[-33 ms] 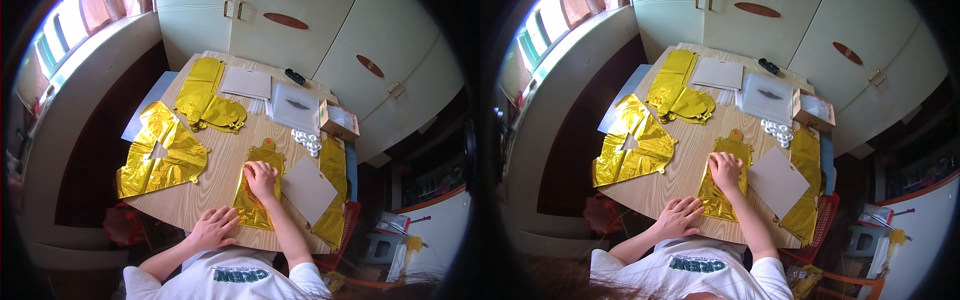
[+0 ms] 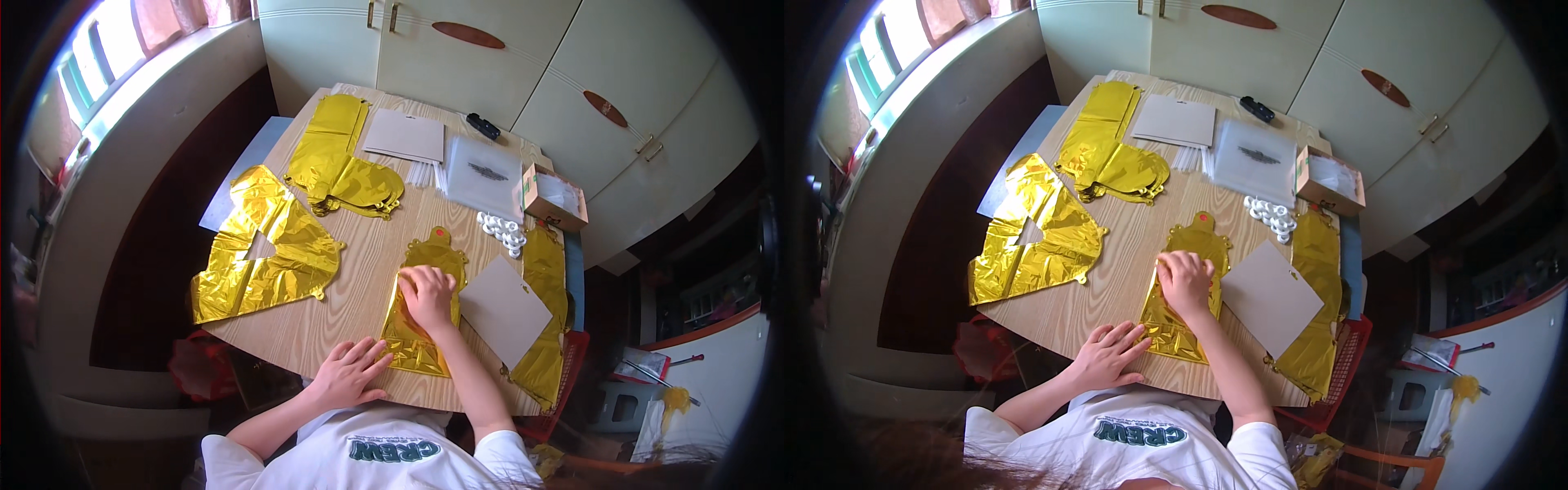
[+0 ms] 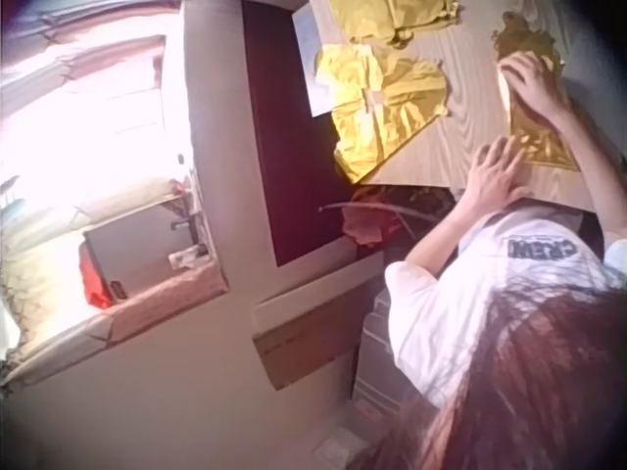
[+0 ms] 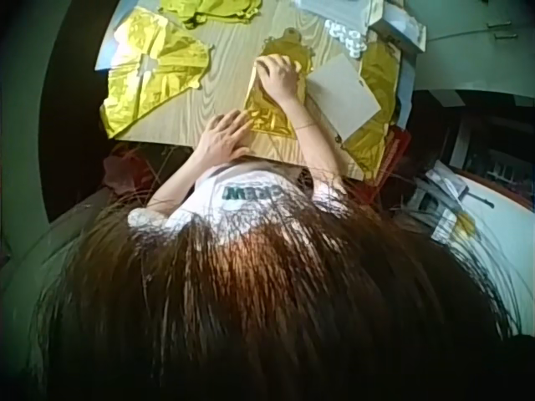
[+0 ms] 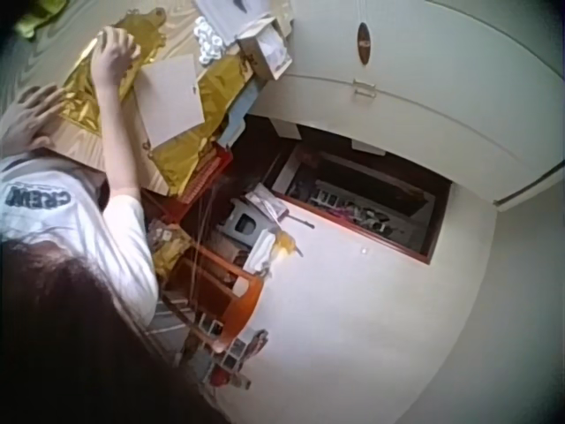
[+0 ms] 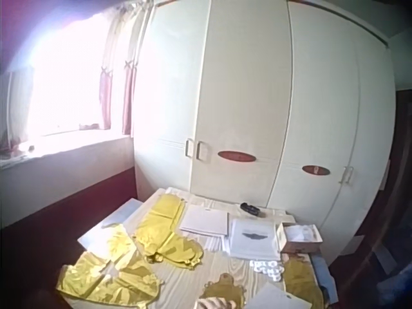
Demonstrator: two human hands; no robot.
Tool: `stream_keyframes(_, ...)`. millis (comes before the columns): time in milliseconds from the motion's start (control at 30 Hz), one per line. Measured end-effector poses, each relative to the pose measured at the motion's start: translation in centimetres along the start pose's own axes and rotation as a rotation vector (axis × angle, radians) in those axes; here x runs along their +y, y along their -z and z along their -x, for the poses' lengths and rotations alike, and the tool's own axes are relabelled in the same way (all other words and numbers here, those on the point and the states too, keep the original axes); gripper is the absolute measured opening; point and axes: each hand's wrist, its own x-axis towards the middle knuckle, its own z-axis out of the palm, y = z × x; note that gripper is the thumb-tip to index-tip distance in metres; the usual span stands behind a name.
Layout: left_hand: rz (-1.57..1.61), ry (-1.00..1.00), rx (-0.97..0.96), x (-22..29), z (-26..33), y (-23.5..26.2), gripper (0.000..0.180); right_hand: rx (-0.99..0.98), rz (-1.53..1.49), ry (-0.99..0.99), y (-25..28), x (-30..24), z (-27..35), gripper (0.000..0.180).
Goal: Folding and stacking gold-colored sheets of paper at a workstation.
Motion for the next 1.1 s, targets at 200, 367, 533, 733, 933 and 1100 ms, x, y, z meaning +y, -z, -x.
stream_keyframes(200, -0.005, 0.009, 0.000, 0.1, 0.1, 0.1, 0.071, -0.341, -0.086, 0.371, 4.5, -3.8, 5.8, 0.022)
stream_keyframes(367, 0.005, 0.003, 0.035, 0.1, -0.1, 0.0, 0.070, -0.344, -0.018, 0.398, 3.6, -3.0, 7.3, 0.033)
stream_keyframes(533, -0.019, 0.009, 0.023, 0.1, 0.1, -0.3, 0.072, -0.376, -0.051, 0.389, 2.6, -1.8, 6.5, 0.034)
stream_keyframes(733, -0.004, 0.007, 0.028, 0.1, 0.1, -0.2, 0.070, -0.363, -0.051, 0.389, 1.9, -0.7, 4.7, 0.031)
stream_keyframes(933, 0.005, 0.011, 0.006, 0.1, 0.1, 0.0, 0.070, -0.337, -0.022, 0.353, 0.3, 0.9, 2.7, 0.030)
stream_keyframes(1100, -0.003, 0.011, -0.012, 0.2, 0.1, 0.0, 0.070, -0.326, -0.018, 0.341, -0.5, 2.1, 1.4, 0.029)
